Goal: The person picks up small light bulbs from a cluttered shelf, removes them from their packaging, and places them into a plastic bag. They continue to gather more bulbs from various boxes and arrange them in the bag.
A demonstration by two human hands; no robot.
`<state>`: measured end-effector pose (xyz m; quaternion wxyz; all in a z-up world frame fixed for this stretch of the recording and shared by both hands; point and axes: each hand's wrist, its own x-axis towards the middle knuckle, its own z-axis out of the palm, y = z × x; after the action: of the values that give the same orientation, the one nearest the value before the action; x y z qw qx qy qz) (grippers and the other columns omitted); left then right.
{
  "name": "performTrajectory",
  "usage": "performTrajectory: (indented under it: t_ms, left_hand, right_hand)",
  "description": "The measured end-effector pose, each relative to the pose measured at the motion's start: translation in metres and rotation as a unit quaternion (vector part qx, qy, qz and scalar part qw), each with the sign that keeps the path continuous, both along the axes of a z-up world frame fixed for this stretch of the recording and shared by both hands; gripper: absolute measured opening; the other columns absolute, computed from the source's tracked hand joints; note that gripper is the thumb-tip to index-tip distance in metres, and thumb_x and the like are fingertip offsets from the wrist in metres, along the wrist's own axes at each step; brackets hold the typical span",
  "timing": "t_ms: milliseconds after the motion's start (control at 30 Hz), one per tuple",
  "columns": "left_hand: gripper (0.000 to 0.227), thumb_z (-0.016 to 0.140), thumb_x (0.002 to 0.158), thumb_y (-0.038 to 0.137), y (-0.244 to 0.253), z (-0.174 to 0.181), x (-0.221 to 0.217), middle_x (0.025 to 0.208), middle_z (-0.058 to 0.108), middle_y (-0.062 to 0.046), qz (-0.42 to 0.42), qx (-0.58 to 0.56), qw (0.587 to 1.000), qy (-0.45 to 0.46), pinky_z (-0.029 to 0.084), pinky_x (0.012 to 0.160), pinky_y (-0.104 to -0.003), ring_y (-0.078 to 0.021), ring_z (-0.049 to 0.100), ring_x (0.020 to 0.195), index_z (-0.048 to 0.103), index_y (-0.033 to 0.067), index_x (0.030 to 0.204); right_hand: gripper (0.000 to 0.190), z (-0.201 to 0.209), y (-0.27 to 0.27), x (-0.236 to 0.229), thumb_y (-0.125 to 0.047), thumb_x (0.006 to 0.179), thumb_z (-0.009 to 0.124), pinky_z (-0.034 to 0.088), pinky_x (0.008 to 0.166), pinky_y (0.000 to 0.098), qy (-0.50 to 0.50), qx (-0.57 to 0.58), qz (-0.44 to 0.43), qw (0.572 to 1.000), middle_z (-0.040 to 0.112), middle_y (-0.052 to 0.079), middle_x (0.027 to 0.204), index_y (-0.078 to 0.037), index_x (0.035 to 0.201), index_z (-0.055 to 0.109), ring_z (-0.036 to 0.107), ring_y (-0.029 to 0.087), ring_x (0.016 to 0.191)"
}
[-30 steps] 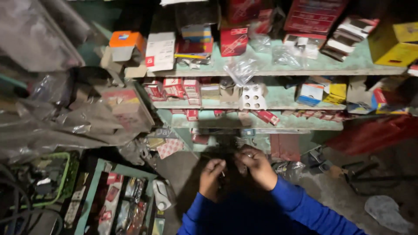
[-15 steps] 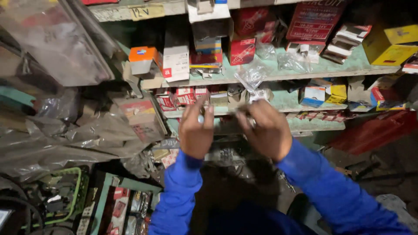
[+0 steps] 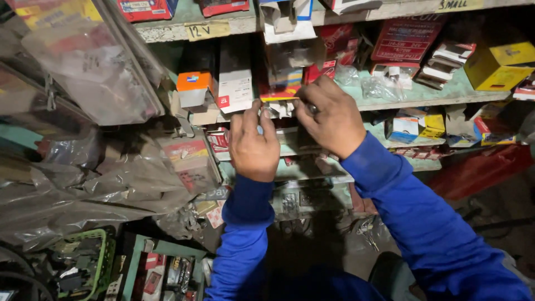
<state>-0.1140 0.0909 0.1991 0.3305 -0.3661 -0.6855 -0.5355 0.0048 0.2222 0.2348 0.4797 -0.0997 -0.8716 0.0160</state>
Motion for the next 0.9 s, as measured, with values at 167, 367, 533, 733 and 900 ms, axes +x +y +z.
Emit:
performTrajectory:
  t_ms: [167, 367, 533, 733, 900]
  left_hand:
    - [0.023, 0.074, 0.092, 0.028, 0.004, 0.000, 0.005, 0.083, 0.058, 0.000, 0.015, 0.004, 0.999, 0.028, 0.055, 0.076, -0.040, -0.0270, 0.068, 0.077, 0.073, 0.0196, 0.114]
    - [0.028, 0.081, 0.085, 0.024, 0.004, -0.005, -0.002, 0.085, 0.056, 0.001, -0.014, -0.009, 0.999, 0.027, 0.057, 0.072, -0.037, -0.0247, 0.069, 0.077, 0.071, 0.0205, 0.111]
    - [0.032, 0.083, 0.083, 0.025, 0.004, -0.007, -0.015, 0.086, 0.056, -0.001, -0.025, -0.053, 0.995, 0.080, 0.057, 0.068, -0.045, -0.0299, 0.070, 0.077, 0.071, 0.0218, 0.112]
    - [0.032, 0.085, 0.080, 0.022, 0.003, 0.002, -0.013, 0.082, 0.053, -0.003, -0.017, -0.068, 0.991, 0.112, 0.058, 0.063, -0.044, -0.0301, 0.067, 0.070, 0.071, 0.0191, 0.109]
    - [0.033, 0.084, 0.079, 0.027, 0.005, -0.008, -0.023, 0.082, 0.053, -0.004, -0.024, -0.072, 0.987, 0.138, 0.057, 0.063, -0.044, -0.0304, 0.067, 0.070, 0.070, 0.0199, 0.108]
  right_hand:
    - [0.008, 0.000, 0.007, 0.005, -0.021, 0.099, 0.071, 0.056, 0.066, 0.0417, 0.023, -0.035, 0.053, 0.998, 0.059, 0.008, 0.087, -0.014, 0.102, 0.071, 0.067, 0.035, 0.079]
    - [0.007, 0.006, 0.012, 0.006, -0.016, 0.097, 0.071, 0.054, 0.067, 0.0468, 0.012, -0.080, 0.106, 0.991, 0.058, 0.013, 0.085, -0.011, 0.102, 0.071, 0.066, 0.040, 0.080]
    - [0.008, 0.008, 0.027, 0.008, -0.014, 0.094, 0.072, 0.054, 0.070, 0.0500, -0.017, -0.113, 0.172, 0.978, 0.059, 0.016, 0.085, -0.009, 0.101, 0.072, 0.065, 0.042, 0.080]
    - [0.009, 0.014, 0.032, 0.010, -0.015, 0.093, 0.074, 0.054, 0.070, 0.0491, -0.042, -0.140, 0.186, 0.972, 0.062, 0.016, 0.085, -0.010, 0.101, 0.073, 0.066, 0.041, 0.080]
    - [0.020, 0.026, 0.001, 0.019, -0.023, 0.097, 0.071, 0.054, 0.062, 0.0543, -0.075, -0.043, 0.053, 0.995, 0.062, 0.017, 0.084, -0.013, 0.114, 0.072, 0.067, 0.045, 0.074]
